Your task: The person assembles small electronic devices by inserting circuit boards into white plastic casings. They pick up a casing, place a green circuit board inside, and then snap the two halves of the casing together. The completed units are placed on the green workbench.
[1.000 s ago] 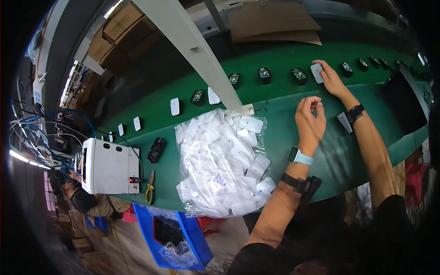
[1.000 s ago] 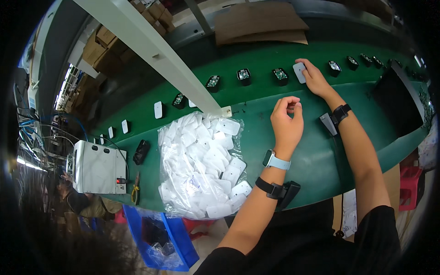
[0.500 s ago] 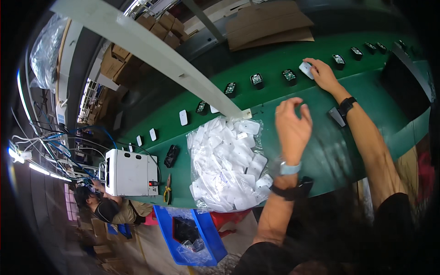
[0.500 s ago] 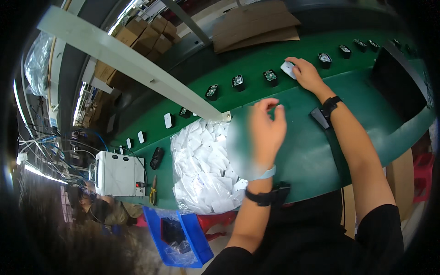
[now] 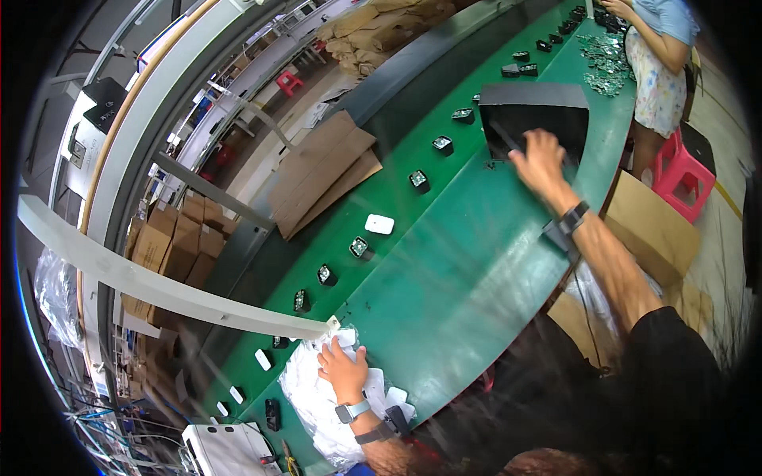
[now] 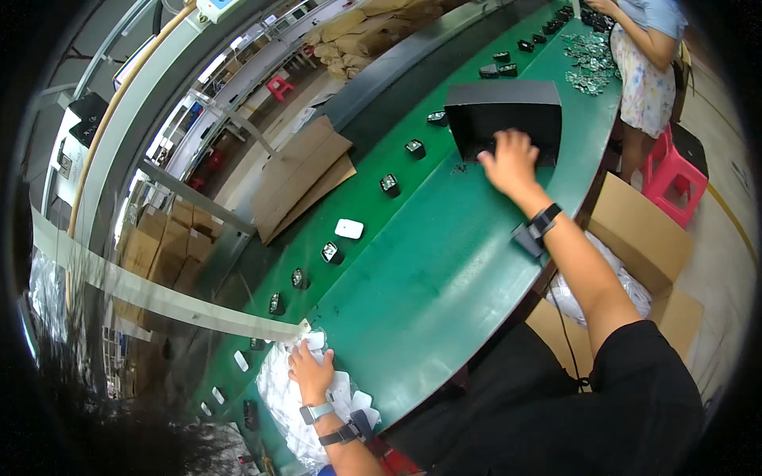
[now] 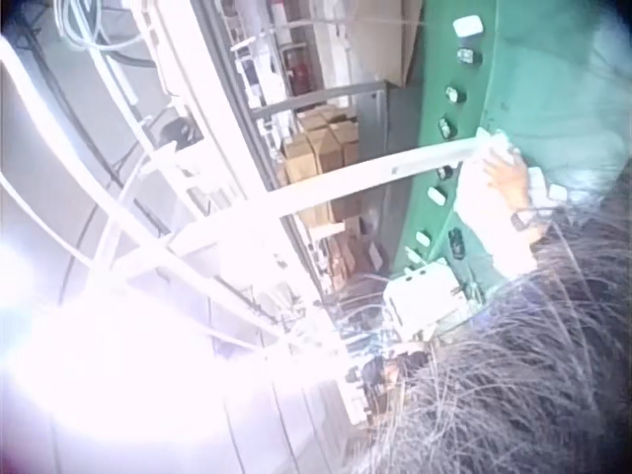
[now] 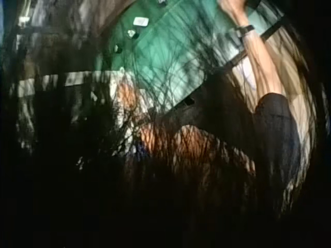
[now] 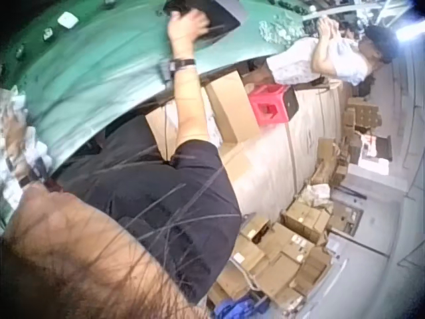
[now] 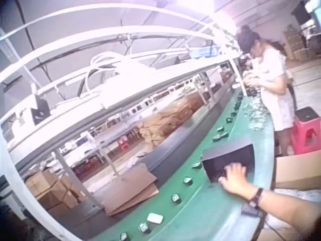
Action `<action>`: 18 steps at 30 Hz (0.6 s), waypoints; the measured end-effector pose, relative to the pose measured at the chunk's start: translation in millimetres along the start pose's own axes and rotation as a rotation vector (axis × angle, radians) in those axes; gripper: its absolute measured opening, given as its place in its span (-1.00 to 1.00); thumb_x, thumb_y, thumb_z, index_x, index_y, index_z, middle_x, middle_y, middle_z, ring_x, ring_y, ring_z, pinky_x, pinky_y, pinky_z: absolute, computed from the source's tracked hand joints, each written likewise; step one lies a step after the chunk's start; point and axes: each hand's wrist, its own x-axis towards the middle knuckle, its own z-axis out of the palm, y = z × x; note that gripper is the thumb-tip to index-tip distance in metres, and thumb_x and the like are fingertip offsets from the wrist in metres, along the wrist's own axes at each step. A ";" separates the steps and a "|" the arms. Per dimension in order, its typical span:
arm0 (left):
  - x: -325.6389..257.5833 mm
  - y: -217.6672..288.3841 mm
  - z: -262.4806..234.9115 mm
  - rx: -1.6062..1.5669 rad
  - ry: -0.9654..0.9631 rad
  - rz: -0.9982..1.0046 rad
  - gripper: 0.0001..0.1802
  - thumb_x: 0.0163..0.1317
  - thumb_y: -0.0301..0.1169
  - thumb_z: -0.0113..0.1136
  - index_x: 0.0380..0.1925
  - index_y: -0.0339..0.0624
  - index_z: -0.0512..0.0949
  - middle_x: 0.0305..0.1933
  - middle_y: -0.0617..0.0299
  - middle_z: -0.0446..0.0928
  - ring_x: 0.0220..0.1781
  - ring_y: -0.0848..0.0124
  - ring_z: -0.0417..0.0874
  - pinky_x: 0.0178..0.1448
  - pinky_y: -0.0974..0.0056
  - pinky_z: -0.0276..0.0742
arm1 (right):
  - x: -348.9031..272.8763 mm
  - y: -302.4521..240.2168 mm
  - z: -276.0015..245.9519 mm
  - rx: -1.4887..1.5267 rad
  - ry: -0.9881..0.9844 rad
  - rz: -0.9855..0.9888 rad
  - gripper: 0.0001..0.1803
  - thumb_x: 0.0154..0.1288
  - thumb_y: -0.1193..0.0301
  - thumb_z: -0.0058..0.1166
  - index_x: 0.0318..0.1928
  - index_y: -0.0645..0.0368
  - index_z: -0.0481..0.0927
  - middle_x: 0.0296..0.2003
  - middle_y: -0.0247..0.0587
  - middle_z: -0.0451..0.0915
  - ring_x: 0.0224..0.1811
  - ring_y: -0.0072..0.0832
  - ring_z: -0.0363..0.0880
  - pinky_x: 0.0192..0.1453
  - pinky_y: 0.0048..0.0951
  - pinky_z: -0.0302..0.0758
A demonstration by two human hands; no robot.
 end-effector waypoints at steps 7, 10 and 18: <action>3.3 -9.3 13.9 0.073 0.130 0.003 -0.19 0.17 0.01 0.28 0.34 -0.17 0.31 0.45 -0.22 0.20 0.49 -0.19 0.13 0.41 -0.38 -0.01 | -2.7 25.2 0.5 -0.227 -0.200 0.183 -0.16 0.27 -0.09 0.14 0.33 0.29 0.31 0.35 0.26 0.26 0.40 0.15 0.20 0.41 0.11 0.15; 1.9 -11.0 16.2 0.042 0.163 0.009 -0.20 0.17 0.00 0.27 0.34 -0.17 0.32 0.46 -0.22 0.20 0.48 -0.20 0.13 0.42 -0.38 -0.02 | 10.3 9.8 14.4 -0.078 -0.251 0.160 -0.11 0.22 -0.08 0.19 0.34 0.32 0.29 0.31 0.20 0.32 0.36 0.06 0.27 0.39 0.09 0.21; -1.1 -7.8 18.3 -0.028 0.253 0.000 -0.29 0.14 -0.06 0.28 0.21 -0.26 0.41 0.34 -0.16 0.34 0.49 -0.18 0.15 0.43 -0.43 -0.10 | 9.2 -40.1 44.0 -0.002 -0.343 -0.120 -0.23 0.22 0.05 0.21 0.30 0.28 0.37 0.26 0.02 0.41 0.32 -0.02 0.31 0.33 0.06 0.28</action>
